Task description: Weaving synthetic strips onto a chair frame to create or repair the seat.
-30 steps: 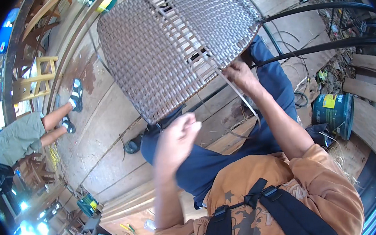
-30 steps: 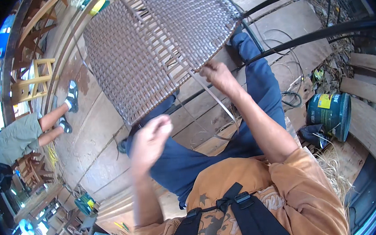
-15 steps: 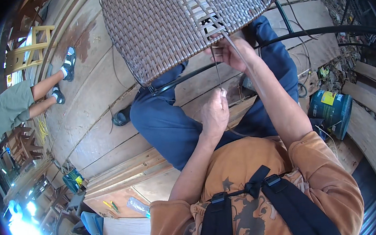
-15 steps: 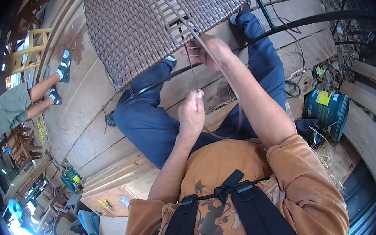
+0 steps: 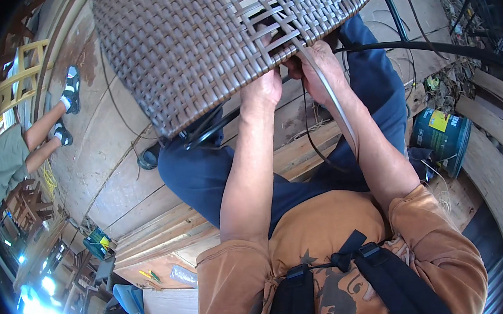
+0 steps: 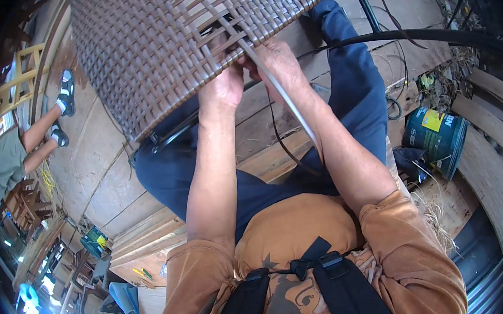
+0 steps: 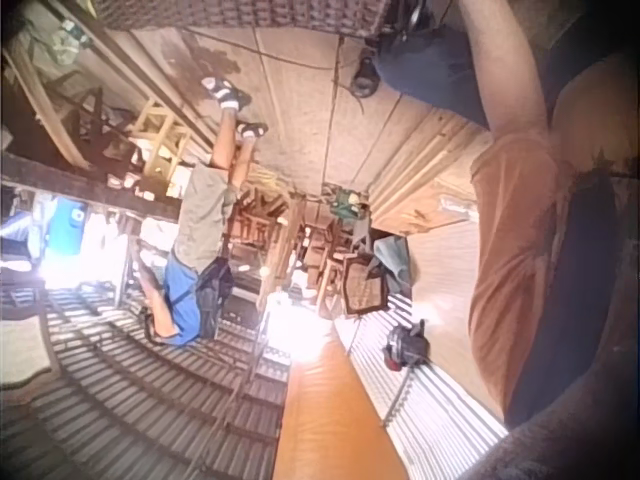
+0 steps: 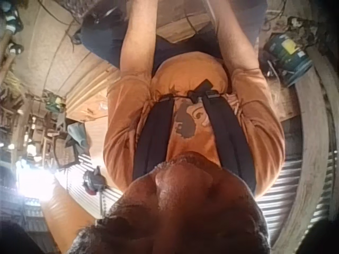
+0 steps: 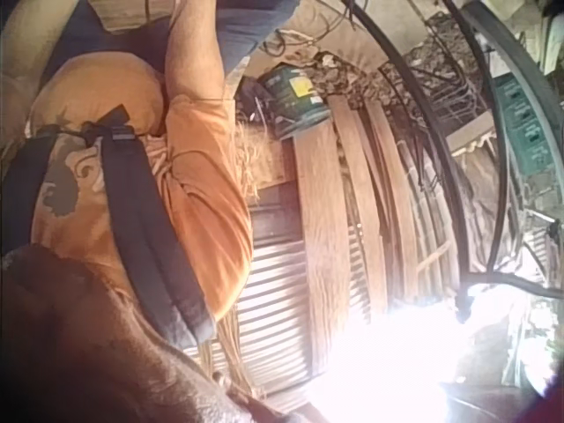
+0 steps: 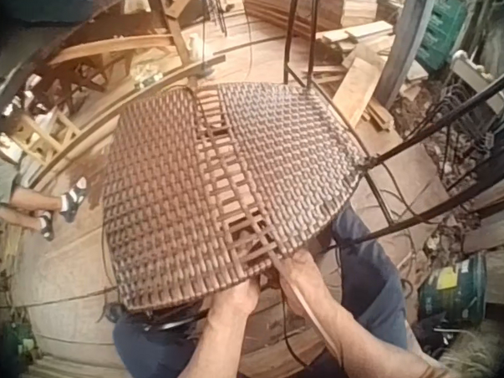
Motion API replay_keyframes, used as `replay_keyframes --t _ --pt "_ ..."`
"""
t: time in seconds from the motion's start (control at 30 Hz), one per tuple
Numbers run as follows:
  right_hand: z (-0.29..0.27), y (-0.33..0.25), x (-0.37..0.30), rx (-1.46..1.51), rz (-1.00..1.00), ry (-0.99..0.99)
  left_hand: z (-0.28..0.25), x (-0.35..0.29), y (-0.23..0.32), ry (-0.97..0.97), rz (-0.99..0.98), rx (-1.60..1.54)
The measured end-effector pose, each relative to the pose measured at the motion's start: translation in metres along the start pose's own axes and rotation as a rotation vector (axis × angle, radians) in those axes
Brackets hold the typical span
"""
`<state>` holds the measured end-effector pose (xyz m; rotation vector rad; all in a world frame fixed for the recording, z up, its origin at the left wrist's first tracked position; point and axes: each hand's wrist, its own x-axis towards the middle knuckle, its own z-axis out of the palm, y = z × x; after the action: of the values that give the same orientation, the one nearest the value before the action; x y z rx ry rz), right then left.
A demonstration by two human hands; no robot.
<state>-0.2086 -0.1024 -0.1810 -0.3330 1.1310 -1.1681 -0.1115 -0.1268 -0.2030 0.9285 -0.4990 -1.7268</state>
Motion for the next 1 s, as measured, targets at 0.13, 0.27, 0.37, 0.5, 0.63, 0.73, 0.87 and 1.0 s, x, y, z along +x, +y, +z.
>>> replay_keyframes --t 0.13,0.27,0.37,0.5,0.63,0.73,0.87,1.0 --pt "0.001 -0.006 -0.003 -0.015 0.0 0.064 0.004 0.021 -0.008 0.127 0.013 -0.094" --pt "-0.002 -0.001 -0.006 0.007 -0.02 0.024 -0.01 0.028 -0.008 0.052 -0.021 -0.02" --pt "-0.004 -0.002 -0.011 -0.084 -0.04 0.019 -0.014 0.032 -0.009 -0.007 -0.008 0.048" --pt "-0.01 -0.003 -0.012 -0.296 -0.116 0.067 -0.011 0.025 -0.012 -0.04 -0.03 0.01" --pt "-0.01 -0.009 -0.033 -0.114 -0.122 -0.067 -0.006 0.016 -0.009 -0.075 -0.025 -0.022" --pt "-0.007 -0.005 -0.037 -0.306 -0.09 0.018 -0.008 0.005 -0.011 -0.117 -0.003 -0.055" --pt "-0.011 -0.007 -0.03 -0.697 -0.318 0.047 0.012 0.0 0.0 0.07 -0.037 0.094" --pt "-0.011 -0.011 -0.042 -0.036 0.275 0.14 0.024 0.005 -0.006 0.129 0.113 -0.082"
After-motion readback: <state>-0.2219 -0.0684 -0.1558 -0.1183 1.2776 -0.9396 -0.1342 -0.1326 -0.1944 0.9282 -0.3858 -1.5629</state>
